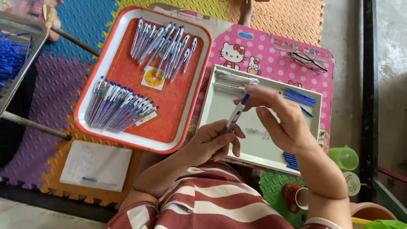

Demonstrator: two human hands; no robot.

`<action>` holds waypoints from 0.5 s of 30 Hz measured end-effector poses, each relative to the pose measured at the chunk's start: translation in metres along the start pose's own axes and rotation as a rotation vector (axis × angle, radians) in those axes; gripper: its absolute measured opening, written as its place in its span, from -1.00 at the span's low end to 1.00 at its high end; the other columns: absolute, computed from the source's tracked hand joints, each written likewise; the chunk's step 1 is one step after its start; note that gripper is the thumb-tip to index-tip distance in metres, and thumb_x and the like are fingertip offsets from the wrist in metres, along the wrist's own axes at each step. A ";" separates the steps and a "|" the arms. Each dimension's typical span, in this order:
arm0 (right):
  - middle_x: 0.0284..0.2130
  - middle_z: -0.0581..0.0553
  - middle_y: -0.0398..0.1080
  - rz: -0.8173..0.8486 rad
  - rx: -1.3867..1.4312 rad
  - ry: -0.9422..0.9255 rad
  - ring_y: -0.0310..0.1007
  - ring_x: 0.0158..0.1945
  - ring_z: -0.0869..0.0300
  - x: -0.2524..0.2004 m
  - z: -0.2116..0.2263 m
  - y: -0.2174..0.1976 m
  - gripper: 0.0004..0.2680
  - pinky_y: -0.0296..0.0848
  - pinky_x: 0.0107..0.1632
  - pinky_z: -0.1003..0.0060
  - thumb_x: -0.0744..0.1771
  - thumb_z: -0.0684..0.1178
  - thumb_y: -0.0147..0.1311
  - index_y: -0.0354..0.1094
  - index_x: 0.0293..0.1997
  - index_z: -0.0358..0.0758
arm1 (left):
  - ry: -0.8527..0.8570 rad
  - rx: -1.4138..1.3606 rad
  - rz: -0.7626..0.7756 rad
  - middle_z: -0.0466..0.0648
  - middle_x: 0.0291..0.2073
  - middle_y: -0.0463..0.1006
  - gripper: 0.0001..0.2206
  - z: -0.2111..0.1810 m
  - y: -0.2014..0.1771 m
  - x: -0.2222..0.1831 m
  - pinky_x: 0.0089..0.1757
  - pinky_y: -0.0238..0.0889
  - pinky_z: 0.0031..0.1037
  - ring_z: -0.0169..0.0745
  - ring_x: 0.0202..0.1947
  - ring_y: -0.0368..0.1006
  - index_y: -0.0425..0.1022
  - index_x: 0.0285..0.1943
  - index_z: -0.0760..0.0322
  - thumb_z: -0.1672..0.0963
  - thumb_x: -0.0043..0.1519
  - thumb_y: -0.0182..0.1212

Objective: The person assembles pens by inserting ink cartridges and small metal components into pen barrels by hand.

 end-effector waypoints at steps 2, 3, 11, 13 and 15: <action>-0.13 -0.30 0.60 -0.001 0.048 0.015 0.64 -0.02 -0.05 0.002 0.006 0.004 -0.71 0.51 0.20 0.04 0.43 -0.28 -0.18 0.27 0.32 -0.55 | 0.006 0.010 -0.005 0.18 -0.39 0.61 -0.82 -0.003 0.002 -0.001 -0.58 0.15 -0.70 -0.47 -0.73 0.23 0.41 0.17 0.49 0.20 0.51 -0.02; -0.11 -0.34 0.60 -0.006 0.092 0.031 0.65 0.00 -0.06 0.002 0.008 0.005 -0.73 0.50 0.21 0.04 0.42 -0.27 -0.14 0.33 0.25 -0.57 | 0.011 0.022 -0.004 0.17 -0.38 0.61 -0.82 -0.004 0.003 -0.001 -0.58 0.14 -0.71 -0.48 -0.72 0.24 0.41 0.17 0.48 0.20 0.51 -0.01; -0.03 -0.41 0.54 -0.045 0.295 0.049 0.59 0.12 -0.12 -0.008 -0.006 0.020 -0.78 0.43 0.30 -0.08 0.41 -0.28 -0.09 0.39 0.16 -0.58 | 0.024 0.023 -0.045 0.17 -0.37 0.62 -0.83 0.008 0.002 -0.003 -0.58 0.12 -0.72 -0.49 -0.71 0.22 0.42 0.14 0.47 0.20 0.50 0.00; -0.02 -0.43 0.54 -0.061 0.308 0.035 0.57 0.15 -0.13 -0.006 -0.006 0.017 -0.79 0.42 0.32 -0.10 0.41 -0.26 -0.06 0.39 0.13 -0.59 | 0.030 0.036 -0.043 0.15 -0.37 0.63 -0.83 0.004 0.005 -0.001 -0.58 0.12 -0.72 -0.50 -0.71 0.21 0.43 0.14 0.47 0.20 0.50 0.00; -0.12 -0.43 0.54 -0.184 0.369 0.090 0.60 0.03 -0.10 -0.008 -0.011 0.009 -0.83 0.51 0.22 0.00 0.42 -0.21 0.00 0.41 0.06 -0.57 | 0.000 0.053 -0.012 0.13 -0.36 0.63 -0.83 -0.001 0.013 0.000 -0.57 0.13 -0.73 -0.52 -0.70 0.22 0.43 0.16 0.46 0.20 0.51 0.00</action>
Point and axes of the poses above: each hand's wrist, its own x-axis towards the middle knuckle, its own y-axis out of the palm, z = x × y, the point moved 6 cm from there along x, towards the middle knuckle
